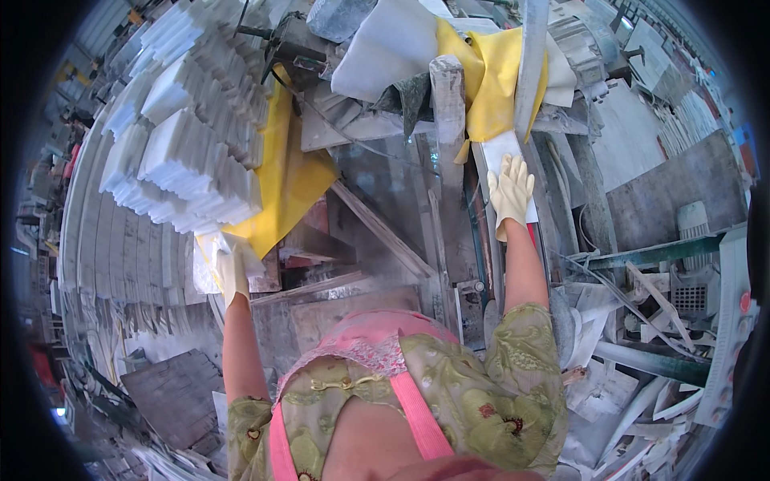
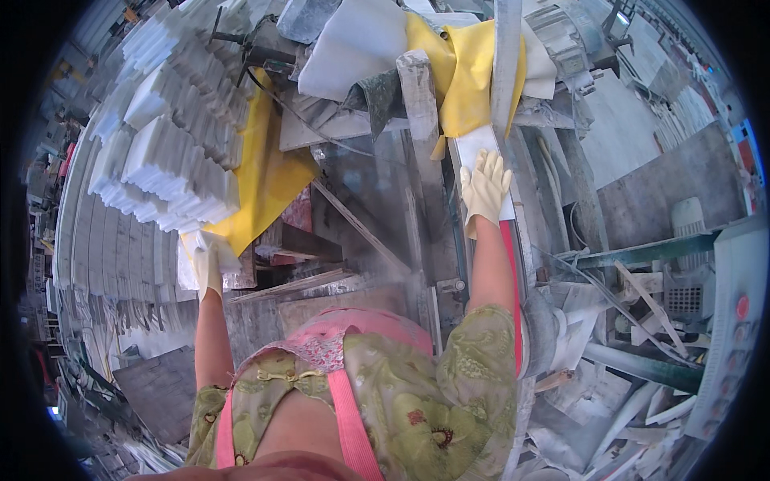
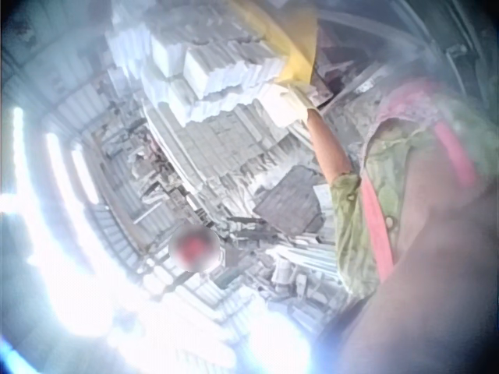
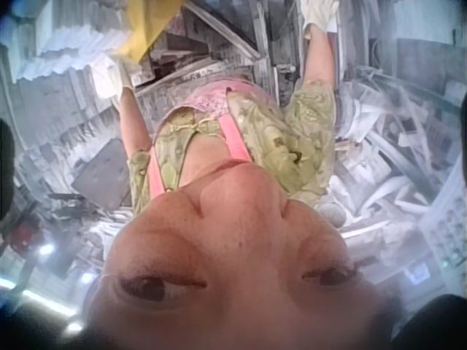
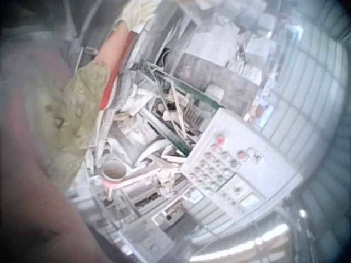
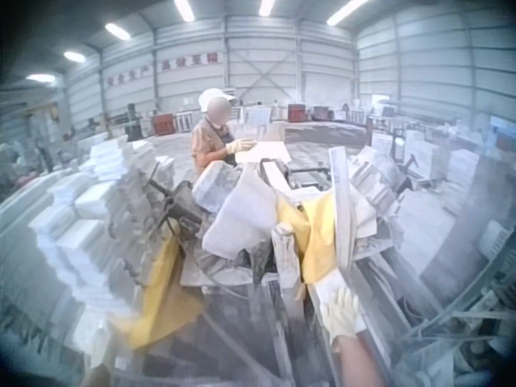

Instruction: The person repeatedly picks up white rectangular tiles from a conveyor belt and stacks them onto a yellow platform. The person wears gloves and an apron while performing this repetitive stacking task in a factory setting.

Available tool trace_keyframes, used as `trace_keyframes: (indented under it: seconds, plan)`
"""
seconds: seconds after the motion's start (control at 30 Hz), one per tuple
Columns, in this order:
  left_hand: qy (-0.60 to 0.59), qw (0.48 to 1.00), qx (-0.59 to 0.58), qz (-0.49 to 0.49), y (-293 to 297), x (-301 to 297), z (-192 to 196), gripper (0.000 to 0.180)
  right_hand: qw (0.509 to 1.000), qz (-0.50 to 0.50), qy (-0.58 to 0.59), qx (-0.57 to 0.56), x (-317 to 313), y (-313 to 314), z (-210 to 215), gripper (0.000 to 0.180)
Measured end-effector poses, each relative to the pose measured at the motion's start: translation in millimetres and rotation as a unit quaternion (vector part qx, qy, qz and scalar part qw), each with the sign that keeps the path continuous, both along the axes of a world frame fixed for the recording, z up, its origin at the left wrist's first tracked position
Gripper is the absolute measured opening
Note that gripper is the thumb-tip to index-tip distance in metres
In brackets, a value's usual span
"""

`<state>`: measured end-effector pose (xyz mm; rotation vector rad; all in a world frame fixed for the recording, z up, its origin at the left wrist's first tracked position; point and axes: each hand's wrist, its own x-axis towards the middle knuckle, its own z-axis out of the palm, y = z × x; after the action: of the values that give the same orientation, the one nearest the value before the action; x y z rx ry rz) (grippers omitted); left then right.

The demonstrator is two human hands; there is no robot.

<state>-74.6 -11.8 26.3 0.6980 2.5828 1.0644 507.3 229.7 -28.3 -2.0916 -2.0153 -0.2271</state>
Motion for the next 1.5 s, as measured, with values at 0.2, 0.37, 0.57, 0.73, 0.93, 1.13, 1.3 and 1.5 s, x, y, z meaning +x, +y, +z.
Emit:
trace_keyframes:
  seconds: [0.2, 0.37, 0.57, 0.73, 0.93, 1.13, 1.3, 1.5]
  plan:
    - [0.020, 0.999, -0.038, -0.003, 5, 27, 29, 0.053, 1.000, 0.001, -0.006, -0.008, 7, -25, -2, 0.066]
    - [0.019, 1.000, -0.011, -0.002, 3, 23, 20, 0.053, 1.000, 0.021, 0.012, -0.006, 16, -52, -1, 0.066]
    - [0.020, 1.000, -0.005, -0.001, 7, 6, -3, 0.060, 0.999, 0.025, 0.009, -0.043, 26, -56, -8, 0.066]
    - [0.052, 0.999, -0.009, -0.014, 1, 3, 2, 0.055, 0.968, 0.129, 0.209, -0.054, 73, -76, 15, 0.057]
    - [-0.109, 0.982, 0.122, -0.097, -1, 3, -2, 0.051, 0.964, 0.227, 0.043, -0.133, 98, -170, 58, 0.092]
    - [-0.047, 0.992, 0.091, -0.069, 3, 9, 10, 0.053, 0.985, 0.062, -0.151, -0.050, 40, -166, 35, 0.090]
    - [-0.020, 0.996, 0.059, -0.065, 2, 20, 24, 0.053, 0.994, 0.044, -0.104, 0.005, 42, -147, 24, 0.068]
    - [0.001, 0.998, 0.041, -0.047, 1, 19, 22, 0.053, 0.985, 0.119, -0.081, 0.099, 55, -131, 49, 0.062]
